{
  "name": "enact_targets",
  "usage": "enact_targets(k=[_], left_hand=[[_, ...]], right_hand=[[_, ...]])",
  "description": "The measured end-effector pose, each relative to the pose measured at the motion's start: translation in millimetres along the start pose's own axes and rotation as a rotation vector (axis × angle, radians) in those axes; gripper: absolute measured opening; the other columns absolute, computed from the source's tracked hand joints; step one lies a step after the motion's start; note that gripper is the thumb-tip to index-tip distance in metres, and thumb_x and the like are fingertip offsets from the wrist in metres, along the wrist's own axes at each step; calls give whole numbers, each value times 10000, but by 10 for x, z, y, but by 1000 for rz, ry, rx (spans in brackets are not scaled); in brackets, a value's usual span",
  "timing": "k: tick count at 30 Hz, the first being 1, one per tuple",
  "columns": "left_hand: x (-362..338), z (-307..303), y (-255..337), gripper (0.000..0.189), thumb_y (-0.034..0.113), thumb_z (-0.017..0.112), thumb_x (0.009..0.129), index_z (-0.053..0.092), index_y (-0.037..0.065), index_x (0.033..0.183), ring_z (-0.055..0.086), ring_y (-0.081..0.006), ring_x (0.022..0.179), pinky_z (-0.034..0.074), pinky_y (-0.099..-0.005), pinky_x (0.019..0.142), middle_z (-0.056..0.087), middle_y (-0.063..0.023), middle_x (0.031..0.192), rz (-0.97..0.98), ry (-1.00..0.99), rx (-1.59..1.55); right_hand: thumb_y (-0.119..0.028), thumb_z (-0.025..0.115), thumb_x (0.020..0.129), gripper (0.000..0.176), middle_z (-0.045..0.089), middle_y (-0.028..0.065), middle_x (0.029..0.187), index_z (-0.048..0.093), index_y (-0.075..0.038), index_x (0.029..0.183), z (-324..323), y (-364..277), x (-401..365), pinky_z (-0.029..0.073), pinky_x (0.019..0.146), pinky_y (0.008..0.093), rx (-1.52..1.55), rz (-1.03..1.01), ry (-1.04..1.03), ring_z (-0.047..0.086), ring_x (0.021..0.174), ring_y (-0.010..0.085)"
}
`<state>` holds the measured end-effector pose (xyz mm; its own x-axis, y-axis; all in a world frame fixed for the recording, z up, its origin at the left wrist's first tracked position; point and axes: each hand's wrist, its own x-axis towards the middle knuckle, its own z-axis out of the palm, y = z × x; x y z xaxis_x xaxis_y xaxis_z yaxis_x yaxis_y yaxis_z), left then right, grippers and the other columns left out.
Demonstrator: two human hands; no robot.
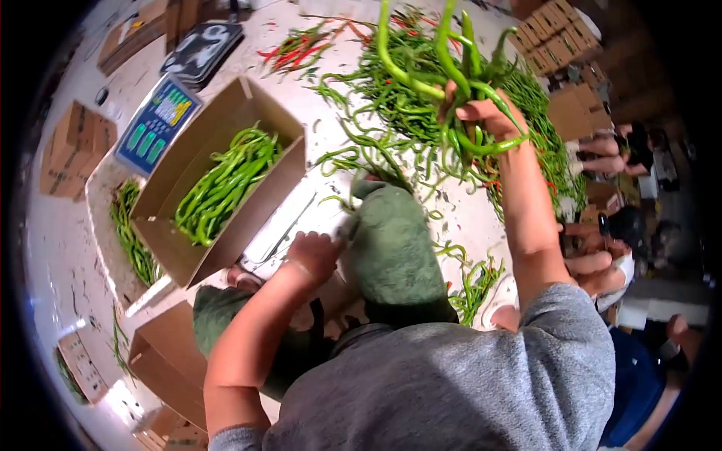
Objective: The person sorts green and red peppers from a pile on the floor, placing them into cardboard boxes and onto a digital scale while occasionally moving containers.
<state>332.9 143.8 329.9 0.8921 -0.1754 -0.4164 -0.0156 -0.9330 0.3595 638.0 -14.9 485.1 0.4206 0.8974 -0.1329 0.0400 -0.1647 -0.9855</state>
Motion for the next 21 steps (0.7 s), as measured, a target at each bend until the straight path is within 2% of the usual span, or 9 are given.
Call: enact_targets(k=[2,4,6,7,8,11,15,16,21], left_hand=[[-36,-194,43,301,238,612,750,555,131,1026,582,-290,893,432,-435,781,609,-93,900,-26,-70,-25],[-41,0,-49,273,237,614,742,571,122,986,592,-277,871,431,-428,756,620,-89,870,25,103,-51],[-21,-47,-2,199,209,568,771,586,112,944,594,-265,876,421,-406,745,625,-85,891,-38,40,49],[-47,-96,18,182,189,536,788,590,108,941,594,-260,880,415,-396,750,626,-83,898,-50,10,52],[-71,-153,21,173,169,504,804,594,104,938,593,-255,885,409,-387,756,627,-82,905,-56,-13,61],[-102,-171,52,221,136,462,821,602,117,990,593,-240,885,398,-381,764,625,-64,894,-67,-32,71],[-159,-217,59,254,140,492,809,595,107,1039,595,-233,887,392,-377,759,621,-60,910,-77,-44,67],[-175,-256,65,257,142,499,807,593,104,1043,595,-231,889,390,-377,759,620,-61,918,-80,-64,65],[-154,-218,88,364,161,514,810,540,94,1167,572,-265,979,380,-420,833,606,-97,1037,-59,-93,75]], right_hand=[[-62,724,624,380,605,106,968,581,-7,972,270,-317,382,458,798,317,-289,-77,-53,598,824,193],[-2,702,608,376,592,105,1070,581,1,963,570,-556,798,429,869,320,-462,-166,-180,567,935,192],[-21,695,593,410,596,74,1024,573,-10,983,1041,-856,1123,431,841,307,-780,-356,-346,539,947,161],[-77,693,635,377,583,76,864,573,-32,989,1245,-914,1250,430,771,322,-1052,-526,-290,551,852,224],[-64,678,611,402,545,118,854,554,-37,993,1426,-904,1422,432,757,358,-1102,-737,-328,534,842,296],[-41,677,607,456,526,118,898,541,-60,1042,1936,-795,1692,432,762,379,-1133,-705,-500,534,880,318],[-100,705,672,497,496,107,1214,537,-117,1140,2357,-417,1792,437,889,383,-1176,-674,-587,514,1062,325],[-118,692,687,471,504,102,1205,544,-117,1134,2401,-357,1816,439,872,384,-1187,-767,-493,523,1048,305],[-178,665,766,262,644,114,884,620,-70,1001,2269,-352,1848,484,766,342,-1020,-628,-380,633,809,246]])
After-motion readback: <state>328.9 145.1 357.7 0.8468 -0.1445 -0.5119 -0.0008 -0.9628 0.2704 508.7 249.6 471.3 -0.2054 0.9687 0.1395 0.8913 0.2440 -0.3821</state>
